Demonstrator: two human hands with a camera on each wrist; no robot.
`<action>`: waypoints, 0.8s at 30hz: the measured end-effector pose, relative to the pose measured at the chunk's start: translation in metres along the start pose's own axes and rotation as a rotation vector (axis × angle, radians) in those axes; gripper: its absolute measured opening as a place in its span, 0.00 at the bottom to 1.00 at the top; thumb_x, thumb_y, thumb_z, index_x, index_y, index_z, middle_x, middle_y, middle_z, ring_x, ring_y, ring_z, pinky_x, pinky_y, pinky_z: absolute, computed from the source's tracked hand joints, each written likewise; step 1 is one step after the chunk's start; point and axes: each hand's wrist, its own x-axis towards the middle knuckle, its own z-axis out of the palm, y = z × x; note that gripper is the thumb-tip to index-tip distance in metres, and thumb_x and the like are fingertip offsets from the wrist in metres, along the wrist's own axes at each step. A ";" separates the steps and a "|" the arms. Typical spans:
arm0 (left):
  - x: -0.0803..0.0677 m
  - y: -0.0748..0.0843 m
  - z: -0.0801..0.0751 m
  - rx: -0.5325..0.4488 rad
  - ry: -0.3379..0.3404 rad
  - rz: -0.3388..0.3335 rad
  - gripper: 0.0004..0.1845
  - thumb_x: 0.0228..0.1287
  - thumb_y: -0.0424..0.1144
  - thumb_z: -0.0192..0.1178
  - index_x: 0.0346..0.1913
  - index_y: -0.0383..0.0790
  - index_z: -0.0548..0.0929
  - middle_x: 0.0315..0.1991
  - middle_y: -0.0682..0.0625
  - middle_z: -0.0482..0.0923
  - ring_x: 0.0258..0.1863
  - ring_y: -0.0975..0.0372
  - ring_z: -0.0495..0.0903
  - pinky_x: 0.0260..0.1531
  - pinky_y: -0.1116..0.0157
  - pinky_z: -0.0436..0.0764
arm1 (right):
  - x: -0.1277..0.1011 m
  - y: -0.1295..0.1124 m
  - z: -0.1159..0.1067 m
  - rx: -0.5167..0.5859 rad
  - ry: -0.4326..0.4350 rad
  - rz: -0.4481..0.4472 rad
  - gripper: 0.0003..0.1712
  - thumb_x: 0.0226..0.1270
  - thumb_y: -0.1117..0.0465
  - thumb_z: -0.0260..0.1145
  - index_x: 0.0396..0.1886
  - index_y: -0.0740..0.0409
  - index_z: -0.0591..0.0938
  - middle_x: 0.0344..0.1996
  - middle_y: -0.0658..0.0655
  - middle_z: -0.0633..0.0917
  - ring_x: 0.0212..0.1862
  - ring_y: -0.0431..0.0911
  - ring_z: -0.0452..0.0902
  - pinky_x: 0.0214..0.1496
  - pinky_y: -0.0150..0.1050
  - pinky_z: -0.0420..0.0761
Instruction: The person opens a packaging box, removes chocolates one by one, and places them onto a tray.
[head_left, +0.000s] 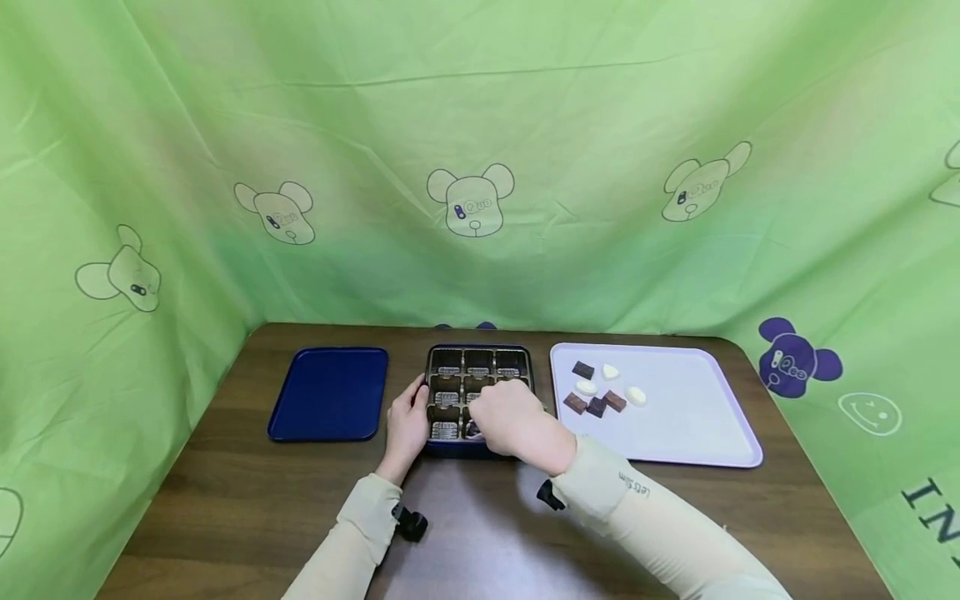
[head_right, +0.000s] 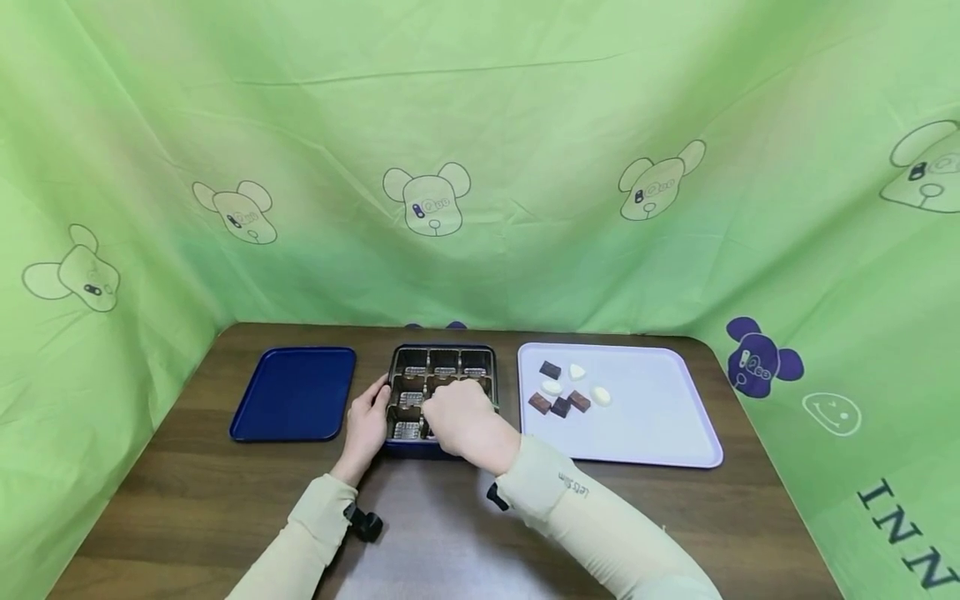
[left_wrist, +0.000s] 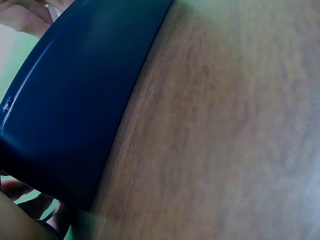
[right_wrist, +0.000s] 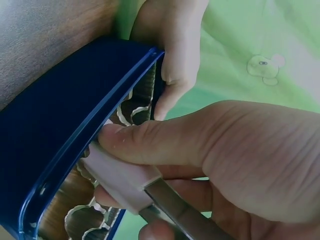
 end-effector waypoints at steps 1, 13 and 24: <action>0.000 0.000 0.000 0.001 0.001 0.002 0.20 0.77 0.40 0.53 0.65 0.37 0.81 0.61 0.39 0.80 0.63 0.45 0.77 0.62 0.45 0.73 | 0.000 0.001 0.000 -0.002 -0.003 -0.006 0.07 0.51 0.58 0.74 0.20 0.50 0.84 0.23 0.52 0.85 0.26 0.50 0.82 0.25 0.48 0.82; -0.001 0.000 0.000 -0.005 -0.010 -0.012 0.20 0.78 0.42 0.52 0.66 0.38 0.80 0.62 0.40 0.79 0.64 0.45 0.75 0.64 0.46 0.72 | -0.002 0.008 0.003 0.036 -0.026 -0.028 0.15 0.50 0.59 0.73 0.14 0.46 0.75 0.20 0.49 0.82 0.23 0.48 0.78 0.24 0.48 0.81; -0.001 -0.001 0.000 0.007 0.000 0.006 0.20 0.77 0.40 0.53 0.65 0.37 0.81 0.61 0.39 0.80 0.63 0.44 0.76 0.62 0.45 0.73 | -0.012 0.016 -0.006 0.036 -0.004 0.002 0.13 0.52 0.59 0.70 0.15 0.46 0.76 0.20 0.49 0.81 0.23 0.47 0.77 0.23 0.47 0.79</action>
